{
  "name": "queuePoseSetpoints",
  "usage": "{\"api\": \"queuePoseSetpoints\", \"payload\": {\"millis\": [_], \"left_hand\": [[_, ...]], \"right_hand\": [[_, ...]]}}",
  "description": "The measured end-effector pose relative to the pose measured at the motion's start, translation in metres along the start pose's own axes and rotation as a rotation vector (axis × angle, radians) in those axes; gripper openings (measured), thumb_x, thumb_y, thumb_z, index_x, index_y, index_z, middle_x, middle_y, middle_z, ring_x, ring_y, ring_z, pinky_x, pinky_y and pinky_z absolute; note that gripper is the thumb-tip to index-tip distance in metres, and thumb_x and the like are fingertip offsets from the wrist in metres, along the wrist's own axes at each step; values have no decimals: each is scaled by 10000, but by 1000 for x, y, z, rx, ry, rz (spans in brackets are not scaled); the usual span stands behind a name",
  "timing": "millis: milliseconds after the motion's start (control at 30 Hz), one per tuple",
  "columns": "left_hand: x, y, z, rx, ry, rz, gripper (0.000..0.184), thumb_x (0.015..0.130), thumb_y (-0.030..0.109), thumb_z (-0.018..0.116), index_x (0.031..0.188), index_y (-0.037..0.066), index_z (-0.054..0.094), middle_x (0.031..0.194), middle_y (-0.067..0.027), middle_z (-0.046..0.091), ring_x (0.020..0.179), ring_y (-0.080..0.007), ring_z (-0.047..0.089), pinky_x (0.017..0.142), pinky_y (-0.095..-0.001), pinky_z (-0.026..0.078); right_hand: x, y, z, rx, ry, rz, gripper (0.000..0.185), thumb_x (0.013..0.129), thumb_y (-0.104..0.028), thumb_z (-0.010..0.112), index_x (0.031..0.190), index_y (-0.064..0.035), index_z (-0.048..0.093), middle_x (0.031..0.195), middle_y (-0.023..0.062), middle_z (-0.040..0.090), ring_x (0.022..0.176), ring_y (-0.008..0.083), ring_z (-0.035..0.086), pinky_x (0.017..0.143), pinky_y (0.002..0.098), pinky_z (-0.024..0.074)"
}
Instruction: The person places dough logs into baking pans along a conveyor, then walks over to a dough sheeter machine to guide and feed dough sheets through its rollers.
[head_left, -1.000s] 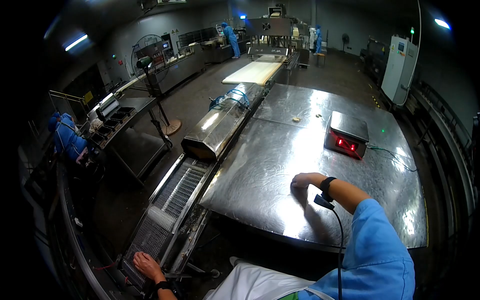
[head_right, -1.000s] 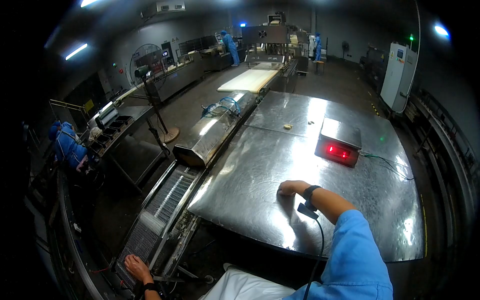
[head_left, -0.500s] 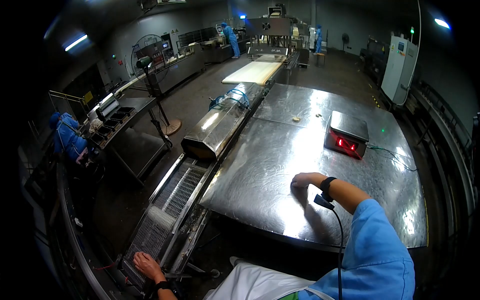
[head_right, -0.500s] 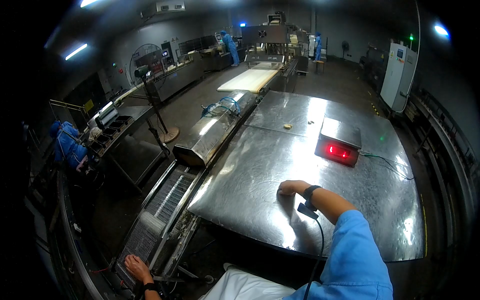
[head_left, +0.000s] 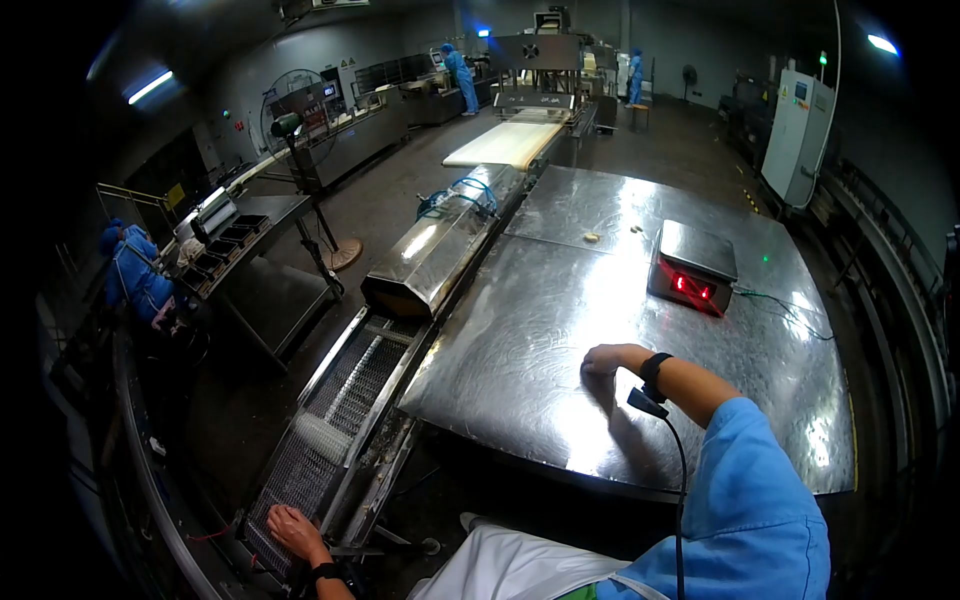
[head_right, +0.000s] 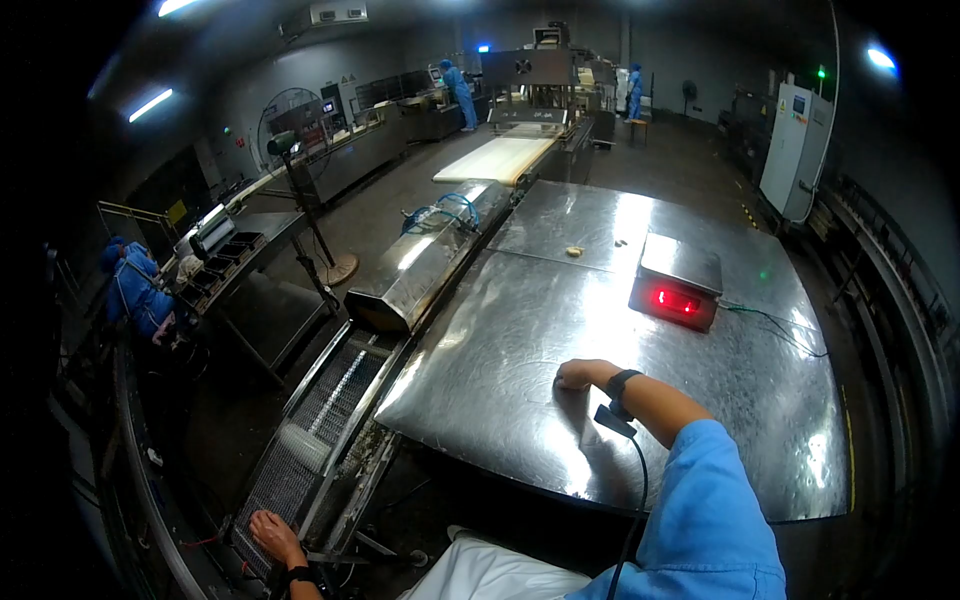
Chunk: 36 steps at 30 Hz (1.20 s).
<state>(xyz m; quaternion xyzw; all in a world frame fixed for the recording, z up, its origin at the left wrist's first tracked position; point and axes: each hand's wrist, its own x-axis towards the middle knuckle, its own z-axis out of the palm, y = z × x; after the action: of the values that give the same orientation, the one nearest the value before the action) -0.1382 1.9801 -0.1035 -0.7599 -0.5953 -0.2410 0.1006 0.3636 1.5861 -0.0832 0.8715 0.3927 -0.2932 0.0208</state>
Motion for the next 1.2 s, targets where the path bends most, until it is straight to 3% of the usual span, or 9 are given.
{"api": "queuePoseSetpoints", "payload": {"millis": [400,500,733,800,1200], "left_hand": [[2,0,-3,-19,-60,-28,190,855,167,392,846,26,519,1022,-75,482,996,-243,435,866,-403,352],[2,0,-2,-5,-79,-30,197,858,174,385,857,28,518,1033,-72,479,1001,-245,433,870,-412,349],[1,3,-8,-15,-78,-36,203,858,181,380,872,30,514,1027,-76,474,1007,-249,431,887,-419,340],[1,2,-7,-29,-95,-38,203,858,183,379,876,32,513,1027,-77,472,1010,-250,430,895,-419,335],[-1,5,-12,-1,-86,-35,203,862,194,376,883,40,506,1031,-69,473,1004,-249,432,893,-409,331]], "right_hand": [[3,6,4,-44,72,-83,320,809,-239,430,971,1,566,913,146,603,782,273,572,698,358,446],[21,26,17,-58,53,-128,306,813,-229,441,1019,-32,551,974,147,582,875,301,551,777,363,433],[25,30,20,-22,49,-86,314,804,-234,451,1022,-30,549,972,149,582,871,305,552,779,366,432],[17,18,14,36,48,-45,316,806,-231,429,955,12,566,850,145,613,727,254,578,651,350,454],[2,1,3,72,-3,34,314,808,-221,430,952,25,561,828,144,613,705,245,577,628,346,458]]}}
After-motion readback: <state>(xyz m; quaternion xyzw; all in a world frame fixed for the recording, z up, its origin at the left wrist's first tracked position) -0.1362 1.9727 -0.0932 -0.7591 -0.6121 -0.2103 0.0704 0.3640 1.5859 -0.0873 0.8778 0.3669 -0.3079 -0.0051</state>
